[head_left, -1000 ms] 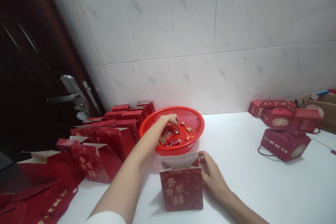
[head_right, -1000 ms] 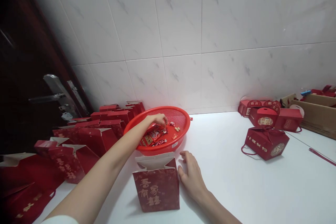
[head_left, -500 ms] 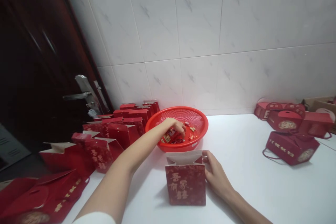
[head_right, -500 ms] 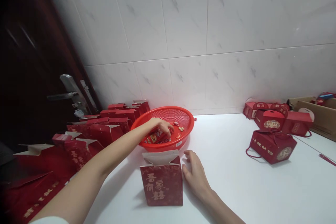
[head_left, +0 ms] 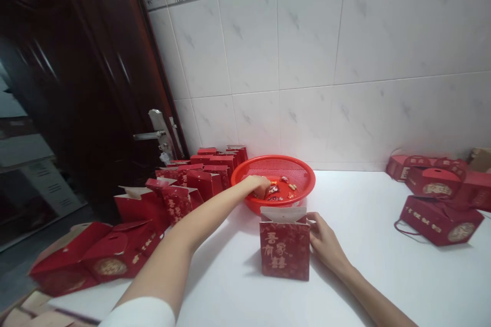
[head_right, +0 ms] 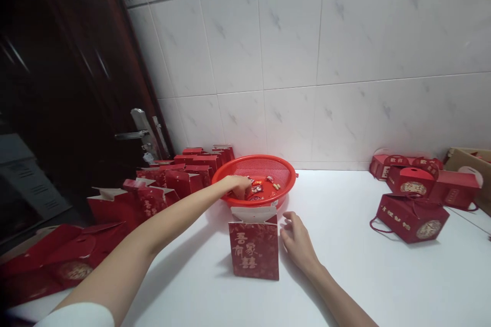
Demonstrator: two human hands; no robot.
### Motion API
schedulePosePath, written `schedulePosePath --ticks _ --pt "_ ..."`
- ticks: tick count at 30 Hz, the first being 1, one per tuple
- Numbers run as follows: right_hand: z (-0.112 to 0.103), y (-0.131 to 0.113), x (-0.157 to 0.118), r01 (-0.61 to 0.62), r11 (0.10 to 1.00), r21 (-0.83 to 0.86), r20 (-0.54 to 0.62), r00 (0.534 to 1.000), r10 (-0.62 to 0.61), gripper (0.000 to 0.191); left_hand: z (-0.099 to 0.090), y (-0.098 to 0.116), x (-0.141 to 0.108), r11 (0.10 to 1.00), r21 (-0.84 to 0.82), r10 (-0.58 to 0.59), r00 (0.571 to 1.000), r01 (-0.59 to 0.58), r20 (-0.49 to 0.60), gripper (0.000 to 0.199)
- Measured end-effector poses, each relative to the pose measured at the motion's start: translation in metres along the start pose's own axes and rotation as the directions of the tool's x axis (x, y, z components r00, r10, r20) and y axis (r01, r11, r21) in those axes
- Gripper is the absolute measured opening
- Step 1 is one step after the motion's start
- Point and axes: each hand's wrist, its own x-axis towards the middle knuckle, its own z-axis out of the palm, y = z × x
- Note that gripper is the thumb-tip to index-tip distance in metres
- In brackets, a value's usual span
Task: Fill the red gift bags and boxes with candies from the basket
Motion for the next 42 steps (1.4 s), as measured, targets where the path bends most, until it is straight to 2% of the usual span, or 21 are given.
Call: schedulePosePath --ticks 3,7,9,12,15,18,20,26,31,34,37,42 --pt "-0.005 -0.004 0.001 -0.024 0.999 0.021 0.007 1.0 0.024 0.035 -0.011 -0.002 -0.016 1.0 0.008 -0.013 1.0 0.013 -0.004 0.023" --pt "-0.013 -0.009 0.002 -0.072 0.997 -0.008 0.005 0.997 0.072 0.041 -0.017 -0.004 -0.038 0.997 -0.069 -0.057 0.975 0.043 -0.213 0.016" --pt "-0.016 -0.006 0.004 -0.091 0.995 -0.03 -0.023 0.996 0.09 0.043 -0.016 -0.004 -0.047 0.99 -0.134 -0.088 0.941 0.046 -0.327 0.012" --pt "-0.019 0.004 0.007 -0.115 0.992 -0.05 -0.083 0.99 0.11 0.045 -0.013 -0.002 -0.058 0.968 -0.249 -0.141 0.881 0.027 -0.452 0.016" --pt "-0.023 0.012 0.01 -0.118 0.993 -0.029 -0.159 0.981 0.112 0.044 -0.01 0.002 -0.063 0.928 -0.373 -0.195 0.83 -0.018 -0.523 0.02" --pt "-0.028 0.007 0.01 -0.093 0.994 0.048 -0.228 0.968 0.102 0.042 -0.008 0.004 -0.063 0.867 -0.489 -0.236 0.781 -0.1 -0.579 0.021" --pt "-0.032 -0.002 0.01 -0.089 0.992 0.092 -0.244 0.963 0.11 0.043 -0.006 0.005 -0.061 0.815 -0.557 -0.261 0.753 -0.163 -0.603 0.02" --pt "-0.041 -0.021 0.015 -0.037 0.991 0.132 -0.367 0.926 0.084 0.041 -0.005 0.002 -0.057 0.629 -0.7 -0.311 0.716 -0.338 -0.625 0.025" --pt "-0.041 -0.044 0.026 0.121 0.963 0.239 -0.434 0.901 -0.006 0.035 -0.005 0.014 -0.055 0.488 -0.739 -0.328 0.688 -0.464 -0.648 0.035" --pt "-0.036 -0.067 0.042 0.205 0.934 0.293 -0.407 0.91 -0.072 0.03 -0.006 0.026 -0.053 0.421 -0.739 -0.311 0.682 -0.526 -0.662 0.038" --pt "-0.027 -0.089 0.061 0.226 0.906 0.359 -0.346 0.933 -0.096 0.031 -0.008 0.039 -0.052 0.376 -0.727 -0.276 0.679 -0.575 -0.68 0.036" --pt "-0.008 -0.112 0.086 0.255 0.914 0.317 -0.268 0.948 -0.171 0.03 -0.013 0.054 -0.051 0.313 -0.714 -0.237 0.676 -0.626 -0.697 0.034"
